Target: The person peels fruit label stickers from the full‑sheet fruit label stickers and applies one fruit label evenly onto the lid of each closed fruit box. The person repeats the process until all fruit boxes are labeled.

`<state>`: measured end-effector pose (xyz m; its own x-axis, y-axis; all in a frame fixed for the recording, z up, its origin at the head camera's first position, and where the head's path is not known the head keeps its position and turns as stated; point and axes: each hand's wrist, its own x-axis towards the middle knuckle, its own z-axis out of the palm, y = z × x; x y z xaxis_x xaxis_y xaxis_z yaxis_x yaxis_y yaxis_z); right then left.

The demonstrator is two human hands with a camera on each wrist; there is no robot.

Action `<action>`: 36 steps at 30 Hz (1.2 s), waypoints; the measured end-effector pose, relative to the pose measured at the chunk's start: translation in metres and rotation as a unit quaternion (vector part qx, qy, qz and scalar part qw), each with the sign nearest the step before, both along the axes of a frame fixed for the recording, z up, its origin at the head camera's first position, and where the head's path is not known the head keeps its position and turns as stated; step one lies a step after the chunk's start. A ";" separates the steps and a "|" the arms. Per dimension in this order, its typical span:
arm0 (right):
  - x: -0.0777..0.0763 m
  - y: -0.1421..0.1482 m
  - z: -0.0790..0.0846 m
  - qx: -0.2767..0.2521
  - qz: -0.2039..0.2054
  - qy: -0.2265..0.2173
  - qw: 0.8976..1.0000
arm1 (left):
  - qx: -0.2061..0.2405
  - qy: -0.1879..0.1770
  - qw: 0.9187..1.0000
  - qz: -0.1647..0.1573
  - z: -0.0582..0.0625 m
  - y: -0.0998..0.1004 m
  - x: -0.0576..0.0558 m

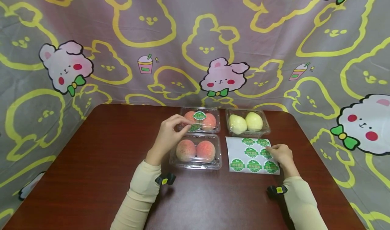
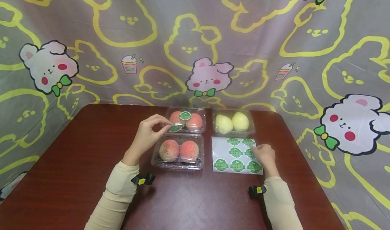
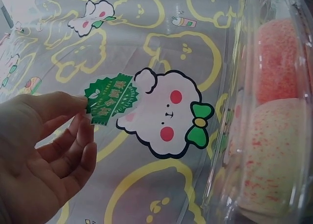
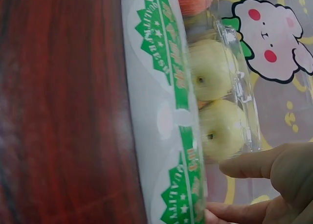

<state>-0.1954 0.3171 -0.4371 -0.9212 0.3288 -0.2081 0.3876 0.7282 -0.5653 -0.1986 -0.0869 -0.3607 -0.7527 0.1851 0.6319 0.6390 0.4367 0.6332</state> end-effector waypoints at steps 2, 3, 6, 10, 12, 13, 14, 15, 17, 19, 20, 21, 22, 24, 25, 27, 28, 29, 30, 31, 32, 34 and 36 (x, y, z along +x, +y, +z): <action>0.001 -0.001 0.002 0.016 0.001 0.008 1.000 | -0.002 -0.008 1.000 0.000 0.000 0.000 0.000; 0.002 -0.001 0.003 0.023 0.001 0.013 1.000 | -0.002 -0.011 1.000 -0.001 0.000 0.000 0.000; 0.002 -0.002 0.005 0.031 -0.002 0.022 0.999 | -0.003 -0.018 1.000 -0.003 0.000 0.000 0.000; 0.003 -0.005 0.006 0.029 -0.005 0.033 0.999 | -0.005 -0.021 1.000 -0.005 -0.001 0.000 0.000; 0.003 -0.007 0.006 0.027 -0.005 0.042 0.999 | -0.007 -0.023 1.000 -0.005 -0.001 0.000 0.000; 0.003 -0.008 0.006 0.025 -0.004 0.046 0.999 | -0.008 -0.026 1.000 -0.004 -0.002 0.000 0.000; 0.003 -0.009 0.007 0.024 -0.002 0.050 0.998 | -0.010 -0.026 1.000 -0.004 -0.002 -0.001 0.000; 0.003 -0.011 0.007 0.023 -0.001 0.054 0.998 | -0.010 -0.028 1.000 -0.004 -0.002 -0.001 -0.001; 0.002 -0.015 0.008 0.022 0.003 0.059 0.998 | -0.013 -0.030 0.999 -0.005 -0.002 -0.001 -0.001; 0.002 -0.019 0.009 0.018 0.009 0.062 0.998 | -0.014 -0.034 0.999 -0.009 -0.003 -0.001 -0.001; 0.002 -0.021 0.010 0.015 0.011 0.065 0.998 | -0.015 -0.037 0.999 -0.011 -0.003 -0.001 -0.001; 0.001 -0.024 0.011 0.013 0.014 0.068 0.998 | -0.016 -0.040 0.999 -0.012 -0.003 0.000 -0.002; 0.001 -0.026 0.012 0.012 0.019 0.071 0.997 | -0.017 -0.042 0.999 -0.013 -0.003 0.000 -0.001; 0.000 -0.032 0.013 0.012 0.031 0.081 0.996 | -0.019 -0.045 0.999 -0.014 -0.003 0.000 -0.001; -0.001 -0.034 0.014 0.013 0.038 0.086 0.996 | -0.019 -0.046 0.999 -0.013 -0.003 -0.001 -0.001; -0.002 -0.039 0.016 0.017 0.052 0.096 0.994 | -0.021 -0.048 0.999 -0.012 -0.003 -0.001 -0.001; -0.002 -0.042 0.017 0.015 0.058 0.100 0.993 | -0.021 -0.050 0.998 -0.012 -0.003 -0.001 -0.001; -0.003 -0.045 0.018 0.013 0.062 0.102 0.993 | -0.023 -0.049 0.998 -0.011 -0.004 -0.001 -0.001; -0.003 -0.047 0.019 0.009 0.067 0.104 0.992 | -0.024 -0.052 0.998 -0.011 -0.004 -0.001 -0.002; -0.003 -0.050 0.020 0.006 0.070 0.103 0.992 | -0.026 -0.054 0.998 -0.010 -0.004 -0.001 -0.002; -0.004 -0.052 0.021 0.000 0.072 0.102 0.992 | -0.028 -0.056 0.998 -0.008 -0.004 -0.001 -0.002; -0.005 -0.056 0.021 -0.010 0.075 0.098 0.992 | -0.029 -0.059 0.998 -0.007 -0.003 -0.002 -0.002; -0.007 -0.060 0.020 -0.018 0.077 0.095 0.992 | -0.028 -0.063 0.998 -0.006 -0.002 -0.002 -0.002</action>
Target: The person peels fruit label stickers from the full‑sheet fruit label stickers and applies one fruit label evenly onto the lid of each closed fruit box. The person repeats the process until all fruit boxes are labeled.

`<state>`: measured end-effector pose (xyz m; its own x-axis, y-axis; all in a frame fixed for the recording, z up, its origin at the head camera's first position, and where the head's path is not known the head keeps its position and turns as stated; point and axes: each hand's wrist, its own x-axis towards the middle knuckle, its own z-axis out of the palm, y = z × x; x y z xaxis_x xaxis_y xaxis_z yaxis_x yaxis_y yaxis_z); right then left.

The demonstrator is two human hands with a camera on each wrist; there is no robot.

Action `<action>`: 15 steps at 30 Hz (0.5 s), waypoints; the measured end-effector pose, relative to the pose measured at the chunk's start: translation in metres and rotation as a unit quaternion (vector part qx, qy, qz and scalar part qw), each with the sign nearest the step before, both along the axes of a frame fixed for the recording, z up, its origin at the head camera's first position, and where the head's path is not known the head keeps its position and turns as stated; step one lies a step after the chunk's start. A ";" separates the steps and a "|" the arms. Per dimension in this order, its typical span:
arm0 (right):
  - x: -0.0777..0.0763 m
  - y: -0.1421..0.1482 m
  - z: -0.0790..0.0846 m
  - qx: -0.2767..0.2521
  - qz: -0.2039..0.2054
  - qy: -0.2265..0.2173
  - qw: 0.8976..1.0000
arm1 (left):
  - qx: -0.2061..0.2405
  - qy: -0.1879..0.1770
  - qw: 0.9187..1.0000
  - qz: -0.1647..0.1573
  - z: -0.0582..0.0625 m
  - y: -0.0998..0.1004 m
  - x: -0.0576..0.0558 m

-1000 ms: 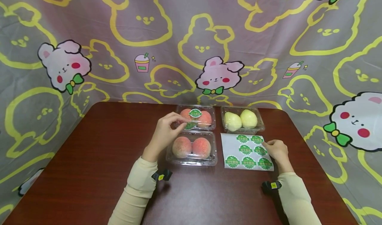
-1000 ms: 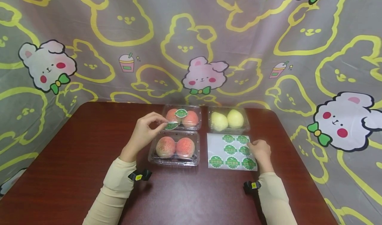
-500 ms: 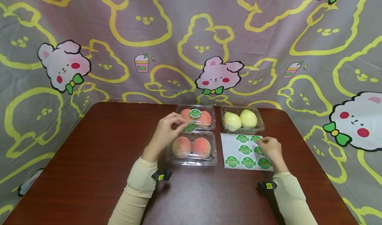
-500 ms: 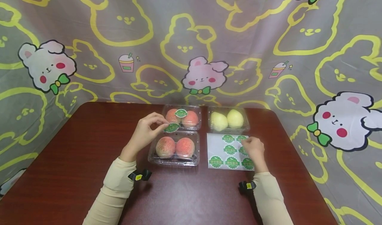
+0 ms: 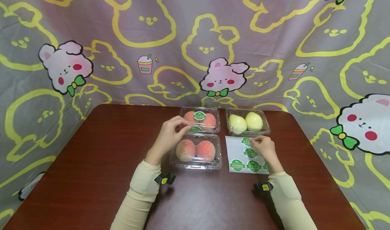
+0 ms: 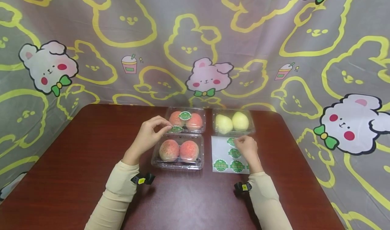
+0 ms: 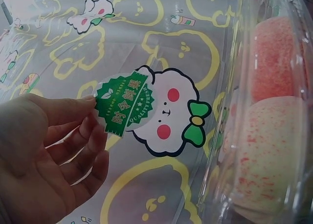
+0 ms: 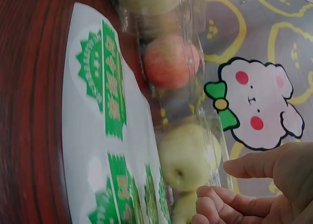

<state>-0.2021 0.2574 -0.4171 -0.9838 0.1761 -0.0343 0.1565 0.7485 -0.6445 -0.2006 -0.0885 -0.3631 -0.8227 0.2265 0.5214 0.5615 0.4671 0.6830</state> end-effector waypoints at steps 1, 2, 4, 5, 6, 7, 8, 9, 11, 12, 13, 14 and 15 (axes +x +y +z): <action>0.000 -0.002 -0.001 -0.004 0.000 -0.003 1.000 | 0.001 -0.001 1.000 0.001 0.000 0.000 0.000; -0.001 -0.004 -0.001 -0.007 0.002 -0.002 1.000 | 0.001 0.001 1.000 0.002 0.000 0.000 0.000; -0.002 -0.008 -0.002 -0.017 0.007 0.001 1.000 | 0.002 0.007 1.000 0.002 0.000 0.000 0.000; -0.002 -0.011 -0.002 -0.020 0.008 0.003 1.000 | 0.002 0.009 1.000 0.002 0.000 0.000 0.000; -0.003 -0.014 -0.002 -0.023 0.011 0.004 1.000 | 0.002 0.012 1.000 0.002 0.000 0.000 -0.001; -0.003 -0.016 -0.002 -0.027 0.014 0.006 1.000 | 0.003 0.013 1.000 0.001 -0.001 0.000 -0.001; -0.004 -0.019 -0.001 -0.032 0.019 0.008 0.999 | 0.002 0.014 1.000 0.000 -0.001 0.000 -0.001; -0.005 -0.022 -0.001 -0.038 0.024 0.008 0.999 | 0.002 0.013 1.000 -0.001 -0.001 0.000 -0.001; -0.007 -0.027 -0.001 -0.046 0.030 0.007 0.998 | 0.003 0.007 1.000 -0.004 -0.001 0.001 -0.001; -0.008 -0.030 -0.001 -0.053 0.034 0.006 0.998 | 0.004 0.004 1.000 -0.005 -0.001 0.001 0.000; -0.008 -0.033 -0.001 -0.057 0.038 0.006 0.998 | 0.004 -0.001 1.000 -0.006 -0.001 0.001 -0.001; -0.009 -0.035 -0.001 -0.061 0.041 0.006 0.997 | 0.003 -0.004 1.000 -0.006 -0.002 0.001 -0.001; -0.009 -0.038 -0.001 -0.067 0.045 0.006 0.997 | 0.004 -0.008 1.000 -0.006 -0.002 0.001 -0.001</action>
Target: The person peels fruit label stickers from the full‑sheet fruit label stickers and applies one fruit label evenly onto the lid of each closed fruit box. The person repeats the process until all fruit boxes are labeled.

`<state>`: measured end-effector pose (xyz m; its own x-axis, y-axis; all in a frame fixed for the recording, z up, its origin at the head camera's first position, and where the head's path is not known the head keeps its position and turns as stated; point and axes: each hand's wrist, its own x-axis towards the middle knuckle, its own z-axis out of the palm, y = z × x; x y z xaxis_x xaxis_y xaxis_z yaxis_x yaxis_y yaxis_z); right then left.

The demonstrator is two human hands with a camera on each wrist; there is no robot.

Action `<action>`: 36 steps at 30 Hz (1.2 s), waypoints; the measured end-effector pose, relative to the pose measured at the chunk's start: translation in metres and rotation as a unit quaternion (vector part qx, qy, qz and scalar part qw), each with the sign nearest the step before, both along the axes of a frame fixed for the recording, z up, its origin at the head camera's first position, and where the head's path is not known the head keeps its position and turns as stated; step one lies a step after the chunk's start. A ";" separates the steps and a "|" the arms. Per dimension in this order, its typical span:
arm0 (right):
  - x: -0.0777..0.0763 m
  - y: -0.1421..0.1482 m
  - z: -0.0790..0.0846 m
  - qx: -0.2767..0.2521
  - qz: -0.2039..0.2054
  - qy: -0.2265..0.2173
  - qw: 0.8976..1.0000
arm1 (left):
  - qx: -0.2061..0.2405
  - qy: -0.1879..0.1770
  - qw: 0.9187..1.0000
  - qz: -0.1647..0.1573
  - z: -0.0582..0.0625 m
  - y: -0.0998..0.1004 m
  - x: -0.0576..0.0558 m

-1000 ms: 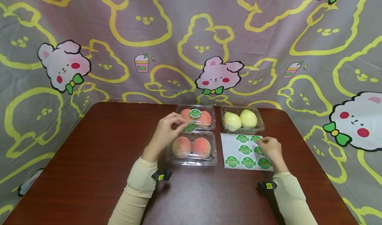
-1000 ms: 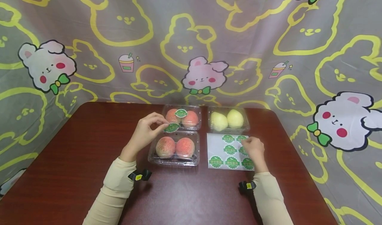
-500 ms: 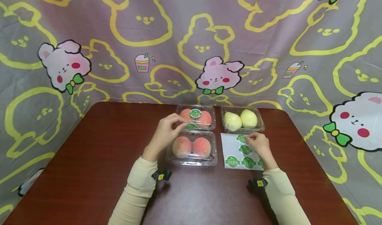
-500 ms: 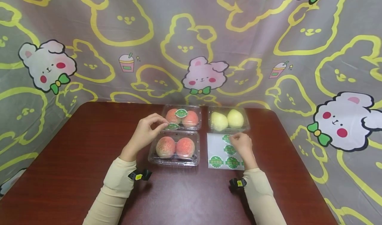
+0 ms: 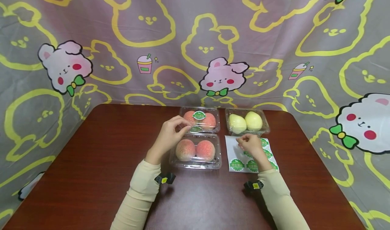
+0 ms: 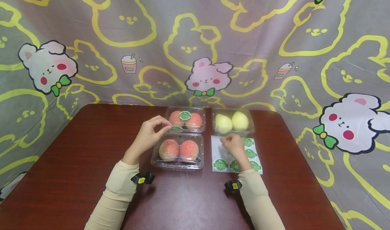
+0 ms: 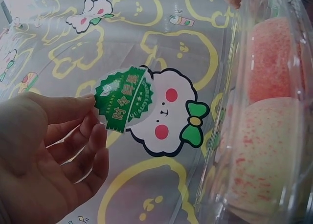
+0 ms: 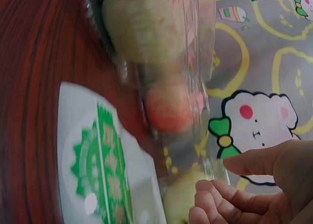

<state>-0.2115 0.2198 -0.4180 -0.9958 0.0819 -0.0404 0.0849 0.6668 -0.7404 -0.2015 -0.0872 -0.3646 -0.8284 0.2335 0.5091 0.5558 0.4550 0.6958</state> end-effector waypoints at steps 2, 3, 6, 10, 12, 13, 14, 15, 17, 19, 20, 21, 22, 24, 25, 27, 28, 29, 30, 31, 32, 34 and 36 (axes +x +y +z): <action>-0.001 -0.005 0.000 -0.015 0.005 -0.002 1.000 | 0.000 -0.008 1.000 -0.001 0.000 0.000 0.000; -0.002 -0.008 -0.001 -0.023 0.008 -0.004 1.000 | 0.000 -0.013 1.000 -0.002 0.000 0.000 0.000; -0.004 -0.015 -0.002 -0.056 0.019 -0.009 0.998 | -0.002 -0.034 0.999 -0.011 0.000 0.000 -0.001; -0.006 -0.024 -0.004 -0.086 0.030 -0.015 0.996 | -0.009 -0.058 0.998 -0.023 0.000 0.000 -0.001; -0.007 -0.028 -0.004 -0.091 0.033 -0.018 0.995 | -0.013 -0.065 0.997 -0.025 -0.001 0.000 -0.001; -0.007 -0.029 -0.003 -0.090 0.035 -0.019 0.995 | -0.015 -0.068 0.997 -0.025 -0.001 0.000 -0.001; -0.008 -0.031 -0.003 -0.090 0.040 -0.019 0.995 | -0.017 -0.070 0.997 -0.026 -0.001 0.000 0.000; -0.008 -0.032 -0.003 -0.090 0.042 -0.020 0.995 | -0.018 -0.073 0.997 -0.026 -0.001 0.000 0.000; -0.008 -0.035 -0.002 -0.093 0.049 -0.026 0.994 | -0.019 -0.079 0.996 -0.027 -0.001 0.000 0.001; -0.007 -0.037 -0.001 -0.101 0.059 -0.036 0.992 | -0.021 -0.085 0.996 -0.030 -0.001 0.000 0.001; -0.007 -0.039 -0.001 -0.108 0.066 -0.043 0.991 | -0.021 -0.088 0.995 -0.031 -0.001 0.000 0.001; -0.007 -0.039 -0.001 -0.116 0.072 -0.053 0.989 | -0.022 -0.090 0.995 -0.033 -0.001 0.000 0.001; -0.006 -0.040 -0.001 -0.123 0.082 -0.062 0.987 | -0.022 -0.093 0.995 -0.035 -0.001 0.000 0.001; -0.006 -0.041 -0.003 -0.137 0.098 -0.080 0.982 | -0.023 -0.101 0.994 -0.037 -0.002 0.000 0.001; -0.006 -0.041 -0.004 -0.141 0.104 -0.087 0.981 | -0.023 -0.102 0.994 -0.039 -0.002 0.000 0.000; -0.005 -0.042 -0.005 -0.144 0.113 -0.094 0.979 | -0.023 -0.110 0.993 -0.040 -0.002 0.000 0.000; -0.005 -0.042 -0.006 -0.143 0.114 -0.095 0.978 | -0.024 -0.114 0.992 -0.041 -0.002 0.000 0.000; -0.005 -0.042 -0.007 -0.145 0.117 -0.096 0.978 | -0.026 -0.118 0.992 -0.042 -0.002 0.000 0.000; -0.005 -0.043 -0.008 -0.151 0.115 -0.100 0.977 | -0.030 -0.120 0.991 -0.044 -0.002 0.000 0.000; -0.004 -0.043 -0.008 -0.156 0.120 -0.103 0.975 | -0.033 -0.123 0.991 -0.044 -0.003 0.000 0.000; -0.004 -0.043 -0.008 -0.166 0.119 -0.109 0.973 | -0.037 -0.127 0.990 -0.045 -0.002 0.000 0.000; -0.004 -0.044 -0.008 -0.190 0.123 -0.124 0.966 | -0.046 -0.131 0.989 -0.047 -0.003 0.000 0.000; -0.004 -0.045 -0.008 -0.209 0.124 -0.136 0.960 | -0.053 -0.138 0.988 -0.051 -0.004 0.000 -0.001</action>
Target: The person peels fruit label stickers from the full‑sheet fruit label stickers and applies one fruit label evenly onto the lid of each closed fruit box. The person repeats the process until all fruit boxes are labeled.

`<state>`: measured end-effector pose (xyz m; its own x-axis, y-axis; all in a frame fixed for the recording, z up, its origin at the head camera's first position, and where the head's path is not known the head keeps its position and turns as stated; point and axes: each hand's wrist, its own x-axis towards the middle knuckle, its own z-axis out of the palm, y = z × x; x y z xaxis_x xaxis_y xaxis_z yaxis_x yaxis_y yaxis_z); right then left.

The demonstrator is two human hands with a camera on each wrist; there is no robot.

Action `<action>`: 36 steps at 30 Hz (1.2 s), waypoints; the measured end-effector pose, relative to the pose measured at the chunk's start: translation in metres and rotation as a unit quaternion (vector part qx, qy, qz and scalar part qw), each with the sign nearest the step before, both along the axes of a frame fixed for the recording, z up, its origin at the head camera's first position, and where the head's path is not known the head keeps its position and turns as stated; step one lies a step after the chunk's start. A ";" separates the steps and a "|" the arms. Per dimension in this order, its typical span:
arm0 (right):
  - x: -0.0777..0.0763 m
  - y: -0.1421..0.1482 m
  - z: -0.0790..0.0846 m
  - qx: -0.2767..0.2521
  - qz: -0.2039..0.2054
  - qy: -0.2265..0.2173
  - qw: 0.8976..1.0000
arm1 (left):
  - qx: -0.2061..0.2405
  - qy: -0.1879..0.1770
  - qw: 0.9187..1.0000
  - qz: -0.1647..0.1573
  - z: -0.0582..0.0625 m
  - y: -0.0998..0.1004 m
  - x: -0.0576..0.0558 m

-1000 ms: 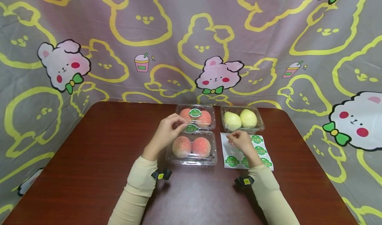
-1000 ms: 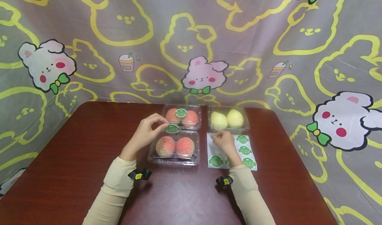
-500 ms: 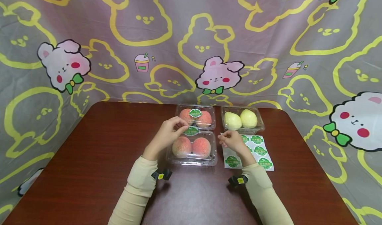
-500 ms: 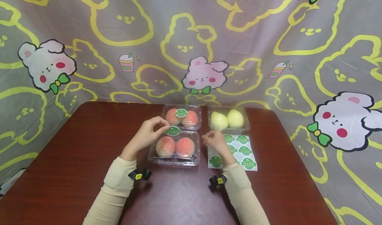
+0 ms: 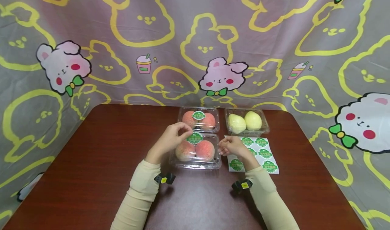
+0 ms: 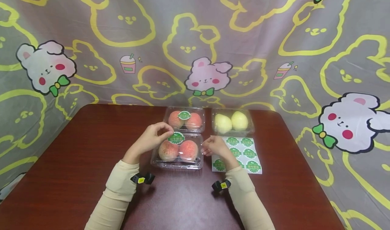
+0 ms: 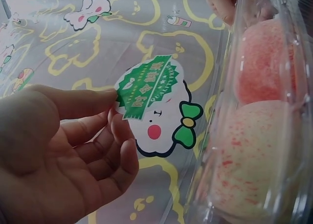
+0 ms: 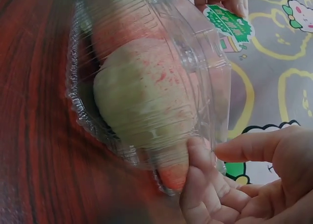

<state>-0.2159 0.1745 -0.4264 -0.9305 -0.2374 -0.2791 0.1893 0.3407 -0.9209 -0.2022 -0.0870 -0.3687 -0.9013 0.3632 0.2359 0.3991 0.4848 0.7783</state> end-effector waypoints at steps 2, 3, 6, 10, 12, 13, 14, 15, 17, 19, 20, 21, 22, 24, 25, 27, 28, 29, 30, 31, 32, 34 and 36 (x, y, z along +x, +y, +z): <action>0.000 -0.001 0.000 -0.007 -0.001 -0.004 1.000 | -0.003 -0.010 1.000 -0.008 -0.001 0.000 0.000; 0.000 -0.001 -0.001 -0.008 0.000 -0.005 1.000 | -0.004 -0.015 1.000 -0.013 -0.001 0.000 -0.001; 0.000 -0.001 -0.001 -0.009 -0.009 -0.006 1.000 | -0.006 -0.034 0.999 -0.030 -0.004 0.000 -0.002; 0.000 0.001 -0.003 -0.012 -0.017 -0.009 1.000 | -0.005 -0.052 0.998 -0.047 -0.007 0.001 -0.004; 0.000 0.002 -0.002 -0.011 -0.014 -0.008 1.000 | -0.004 -0.057 0.997 -0.051 -0.008 0.002 -0.004; 0.000 0.002 -0.002 -0.010 -0.012 -0.007 1.000 | -0.004 -0.057 0.997 -0.052 -0.008 0.002 -0.004; 0.000 0.002 -0.002 -0.010 -0.010 -0.007 1.000 | -0.005 -0.058 0.997 -0.052 -0.008 0.002 -0.004; 0.000 0.003 -0.001 -0.009 -0.007 -0.006 1.000 | -0.005 -0.059 0.997 -0.052 -0.009 0.002 -0.004; 0.000 0.003 -0.001 -0.007 -0.004 -0.006 1.000 | -0.008 -0.061 0.997 -0.052 -0.009 0.003 -0.004; 0.000 0.004 0.000 -0.006 -0.002 -0.007 1.000 | -0.012 -0.062 0.997 -0.052 -0.010 0.003 -0.005; 0.000 0.004 0.000 -0.006 -0.001 -0.007 1.000 | -0.014 -0.064 0.997 -0.052 -0.010 0.003 -0.005; 0.000 0.004 0.000 -0.005 0.000 -0.008 1.000 | -0.015 -0.065 0.996 -0.052 -0.010 0.003 -0.005; 0.000 0.004 0.000 -0.004 0.001 -0.008 1.000 | -0.017 -0.065 0.996 -0.053 -0.011 0.003 -0.006; 0.000 0.004 0.001 -0.003 0.001 -0.008 1.000 | -0.020 -0.065 0.996 -0.052 -0.012 0.004 -0.006; 0.000 0.004 0.001 -0.003 0.001 -0.008 1.000 | -0.021 -0.066 0.996 -0.051 -0.012 0.004 -0.006; 0.000 0.003 0.001 -0.001 0.002 -0.008 1.000 | -0.023 -0.066 0.996 -0.049 -0.013 0.004 -0.007; 0.000 0.003 0.002 0.000 0.002 -0.007 1.000 | -0.024 -0.065 0.996 -0.049 -0.013 0.005 -0.007; 0.000 0.003 0.002 0.000 0.002 -0.007 1.000 | -0.026 -0.065 0.996 -0.047 -0.014 0.005 -0.007; 0.000 0.004 0.002 0.001 0.002 -0.007 1.000 | -0.028 -0.065 0.996 -0.045 -0.014 0.005 -0.008; 0.000 0.004 0.002 0.001 0.002 -0.006 1.000 | -0.030 -0.066 0.996 -0.043 -0.015 0.005 -0.008; 0.000 0.004 0.002 0.001 0.002 -0.006 1.000 | -0.033 -0.065 0.997 -0.041 -0.015 0.005 -0.008; 0.000 0.004 0.002 0.000 0.003 -0.005 1.000 | -0.037 -0.064 0.997 -0.036 -0.016 0.005 -0.009; 0.000 0.004 0.002 -0.001 0.003 -0.005 1.000 | -0.042 -0.065 0.997 -0.032 -0.017 0.006 -0.009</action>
<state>-0.2158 0.1784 -0.4243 -0.9263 -0.2439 -0.2871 0.1958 0.3394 -0.9200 -0.2112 -0.0812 -0.3856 -0.8971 0.4336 0.0855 0.3295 0.5272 0.7832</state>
